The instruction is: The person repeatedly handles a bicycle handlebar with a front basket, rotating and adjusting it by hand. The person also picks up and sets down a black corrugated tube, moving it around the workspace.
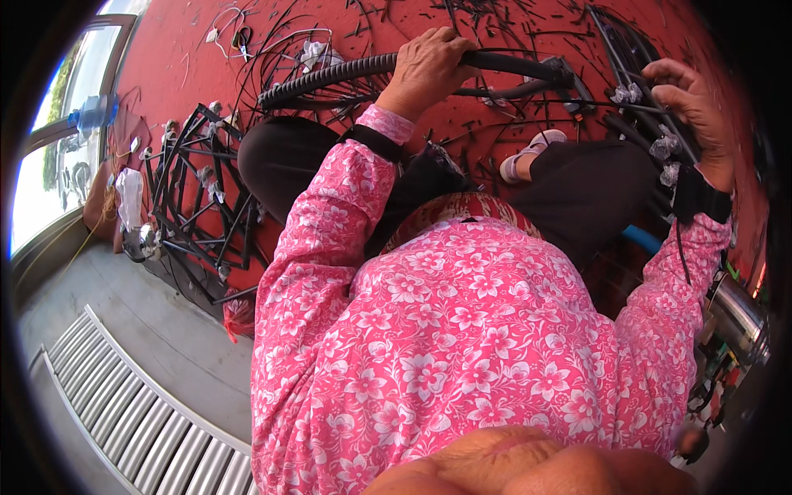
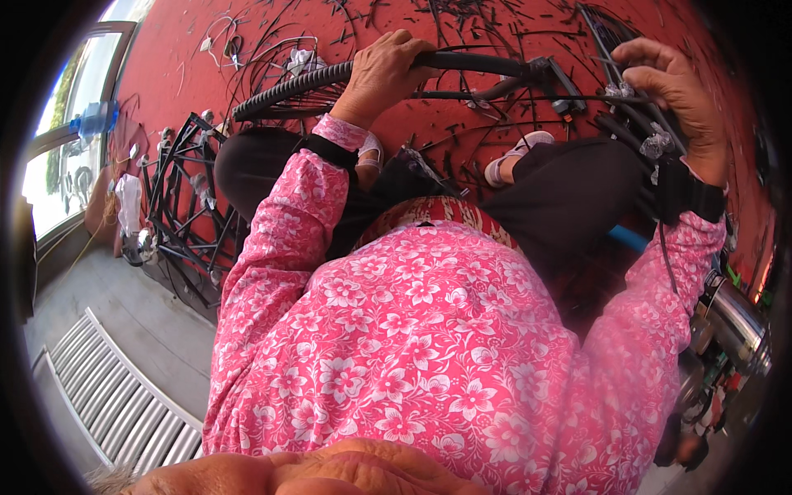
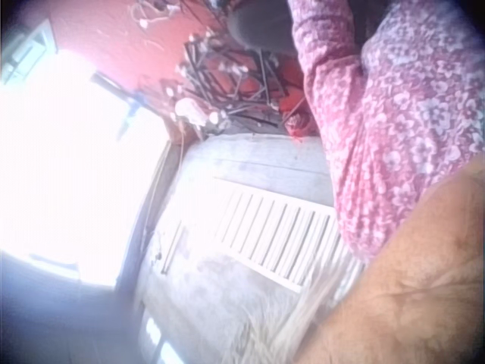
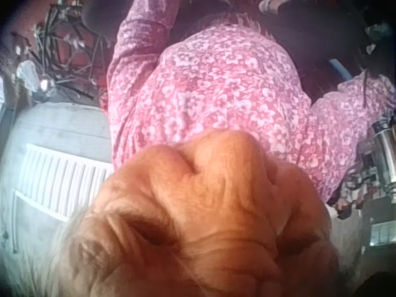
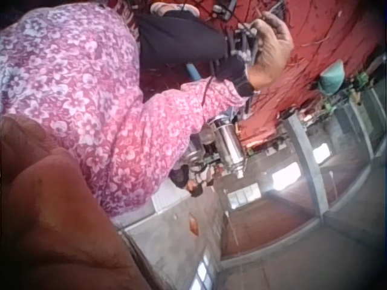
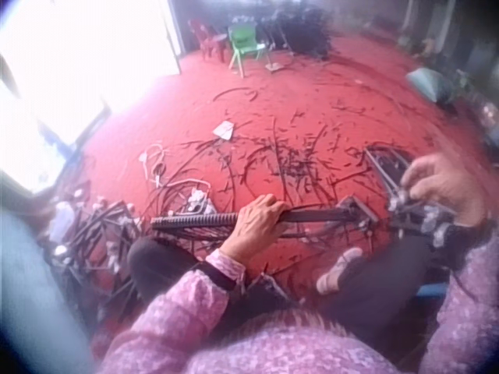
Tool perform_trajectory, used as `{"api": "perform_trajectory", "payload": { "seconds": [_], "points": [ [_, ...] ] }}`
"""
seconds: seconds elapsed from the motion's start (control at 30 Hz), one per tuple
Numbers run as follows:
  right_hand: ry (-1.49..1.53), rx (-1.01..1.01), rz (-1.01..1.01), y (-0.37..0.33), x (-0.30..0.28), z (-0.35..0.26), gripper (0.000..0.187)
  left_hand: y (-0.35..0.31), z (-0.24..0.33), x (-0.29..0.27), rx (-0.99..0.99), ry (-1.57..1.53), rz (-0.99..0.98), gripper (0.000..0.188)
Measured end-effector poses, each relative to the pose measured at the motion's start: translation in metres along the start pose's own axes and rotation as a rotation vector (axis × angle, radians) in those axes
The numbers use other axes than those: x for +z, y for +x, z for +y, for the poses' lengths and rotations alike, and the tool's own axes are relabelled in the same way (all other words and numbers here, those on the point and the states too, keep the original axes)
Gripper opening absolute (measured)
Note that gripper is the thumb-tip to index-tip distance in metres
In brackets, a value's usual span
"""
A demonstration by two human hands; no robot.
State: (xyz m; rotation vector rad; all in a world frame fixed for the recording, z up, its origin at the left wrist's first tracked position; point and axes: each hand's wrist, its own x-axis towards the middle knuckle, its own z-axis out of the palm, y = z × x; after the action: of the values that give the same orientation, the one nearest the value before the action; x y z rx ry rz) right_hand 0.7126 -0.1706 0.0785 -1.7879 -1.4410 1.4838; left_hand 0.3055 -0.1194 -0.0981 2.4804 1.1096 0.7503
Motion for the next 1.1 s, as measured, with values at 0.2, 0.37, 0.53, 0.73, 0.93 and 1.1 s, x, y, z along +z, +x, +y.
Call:
{"api": "perform_trajectory", "payload": {
  "seconds": [0.2,0.37,0.53,0.73,0.93,1.1],
  "points": [
    [-0.218,-0.418,0.105,0.118,-0.060,0.027,0.026,0.003,0.003,0.000,-0.050,0.017,-0.040,0.033],
    [-0.801,-0.616,0.726,0.146,0.043,0.092,0.023,0.006,0.003,-0.004,-0.009,0.025,-0.024,0.034],
    [0.210,-0.256,-0.086,0.048,0.211,0.071,0.032,0.005,-0.001,-0.004,0.028,0.037,-0.088,0.037],
    [-0.100,-0.427,0.551,0.102,0.298,0.097,0.036,0.011,-0.006,-0.003,0.034,0.031,-0.143,0.038],
    [-0.135,-0.482,0.557,0.135,0.304,0.109,0.026,0.011,-0.003,-0.007,0.031,0.003,-0.141,0.041],
    [-0.036,-0.472,0.543,0.107,0.313,0.097,0.019,0.015,-0.007,-0.007,0.026,-0.004,-0.164,0.040]
  ]
}}
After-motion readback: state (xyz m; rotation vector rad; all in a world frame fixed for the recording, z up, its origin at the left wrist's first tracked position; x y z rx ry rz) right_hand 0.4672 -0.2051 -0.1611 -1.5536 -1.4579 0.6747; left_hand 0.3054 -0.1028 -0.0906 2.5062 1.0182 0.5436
